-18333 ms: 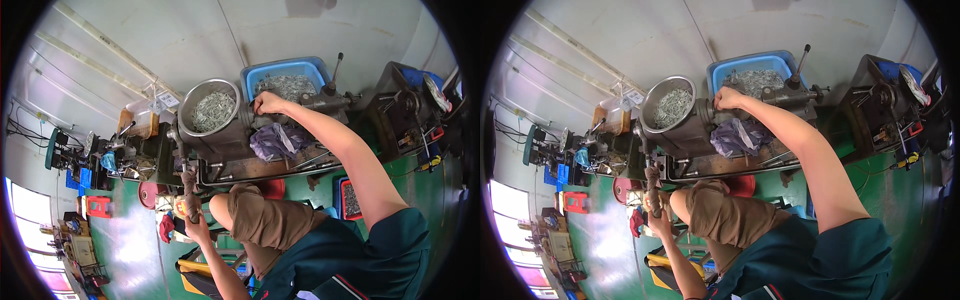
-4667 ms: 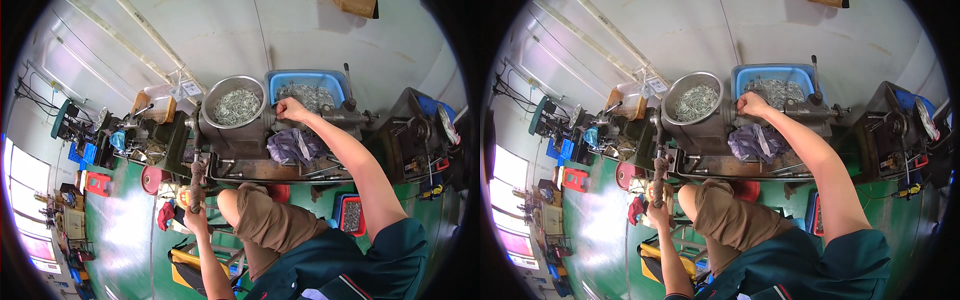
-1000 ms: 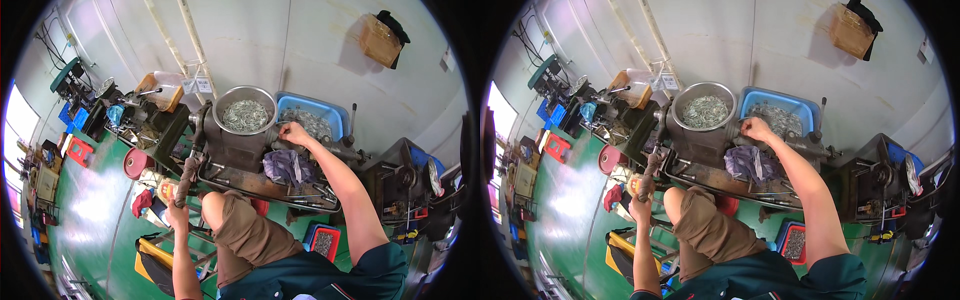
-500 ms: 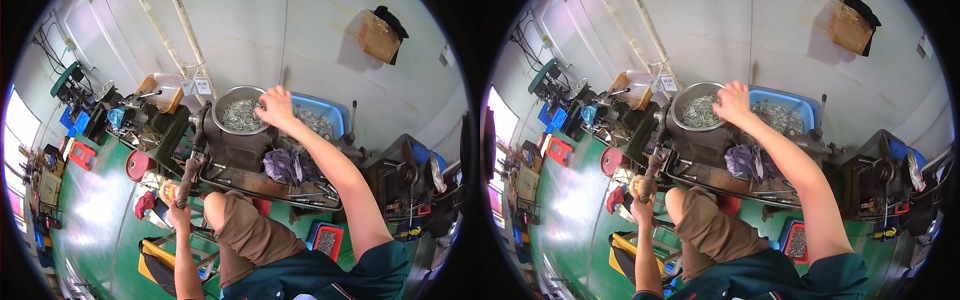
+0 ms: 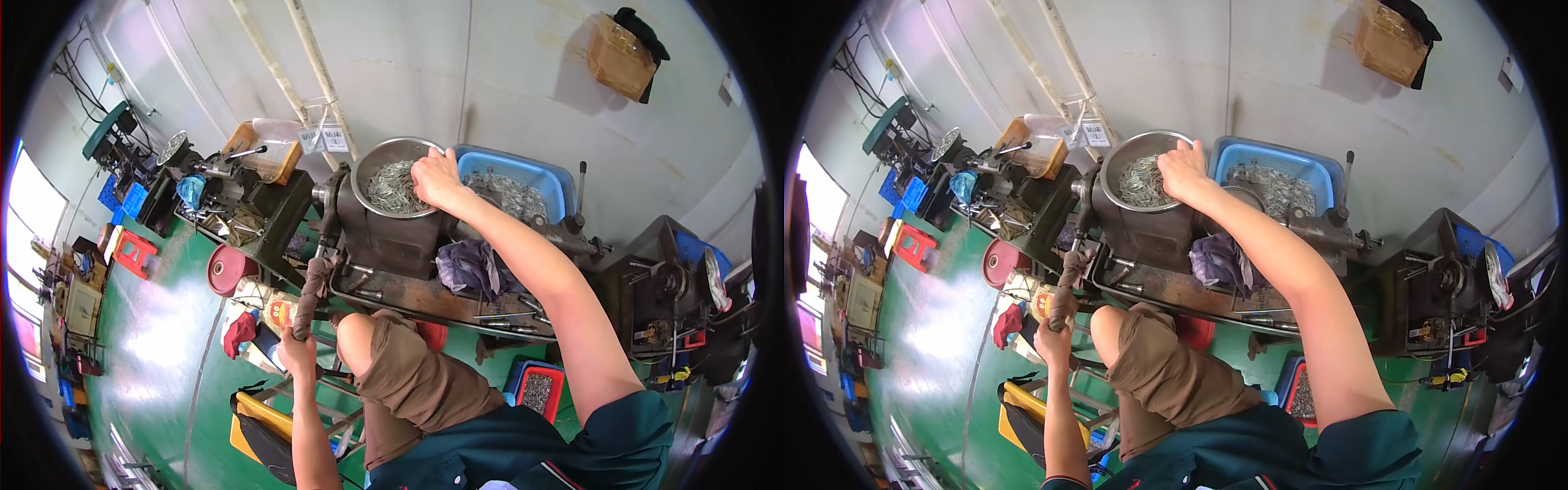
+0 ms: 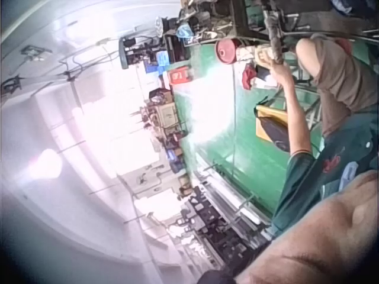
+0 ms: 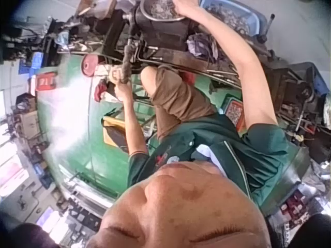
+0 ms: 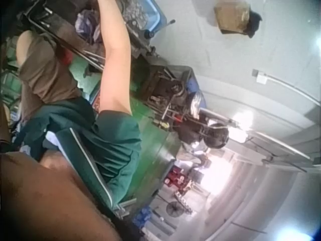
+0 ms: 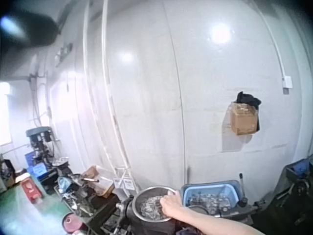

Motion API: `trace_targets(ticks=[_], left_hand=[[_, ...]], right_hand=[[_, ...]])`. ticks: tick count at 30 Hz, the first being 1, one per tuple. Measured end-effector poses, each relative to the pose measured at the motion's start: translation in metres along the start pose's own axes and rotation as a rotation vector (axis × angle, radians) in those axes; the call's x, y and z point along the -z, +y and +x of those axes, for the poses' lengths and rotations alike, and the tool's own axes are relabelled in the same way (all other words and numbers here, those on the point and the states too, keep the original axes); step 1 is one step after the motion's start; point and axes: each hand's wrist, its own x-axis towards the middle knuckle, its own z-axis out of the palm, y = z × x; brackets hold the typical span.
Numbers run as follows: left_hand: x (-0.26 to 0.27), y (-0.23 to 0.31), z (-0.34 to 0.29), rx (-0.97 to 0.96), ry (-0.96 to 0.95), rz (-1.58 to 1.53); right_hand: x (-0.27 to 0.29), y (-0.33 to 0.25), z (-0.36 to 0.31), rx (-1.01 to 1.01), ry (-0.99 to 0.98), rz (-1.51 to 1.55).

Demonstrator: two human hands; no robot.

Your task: The person operates an industrial machine to deburr or finish small metal parts, placing the parts into a bowl and then into a plastic tray.

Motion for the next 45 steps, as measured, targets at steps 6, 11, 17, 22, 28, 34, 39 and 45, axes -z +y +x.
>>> trace_targets(ticks=[6, 11, 17, 22, 28, 34, 39, 45], left_hand=[[-0.001, 0.0, -0.001, -0.011, 0.015, -0.035], [-0.001, 0.002, 0.0, 0.016, -0.011, -0.005], [-0.001, -0.003, 0.001, 0.003, -0.004, -0.026], [0.002, 0.004, -0.001, 0.029, -0.031, -0.002], [0.002, 0.004, -0.003, 0.013, 0.014, -0.056], [0.003, 0.002, -0.002, 0.009, -0.013, -0.022], [0.0, 0.004, -0.001, -0.002, 0.01, -0.064], [0.004, 0.004, -0.003, 0.001, 0.013, -0.058]], right_hand=[[0.024, 0.024, -0.012, -0.119, 0.254, 0.612], [0.008, 0.083, -0.024, -0.277, 0.314, 0.824], [-0.069, 0.102, -0.053, -0.345, 0.04, 0.88], [-0.099, 0.101, -0.061, -0.307, -0.034, 1.089], [-0.088, 0.099, -0.065, -0.347, -0.11, 0.922], [-0.089, 0.1, -0.068, -0.308, -0.135, 0.862], [-0.096, 0.106, -0.068, -0.303, -0.147, 0.912], [-0.1, 0.103, -0.066, -0.287, -0.112, 0.984]])
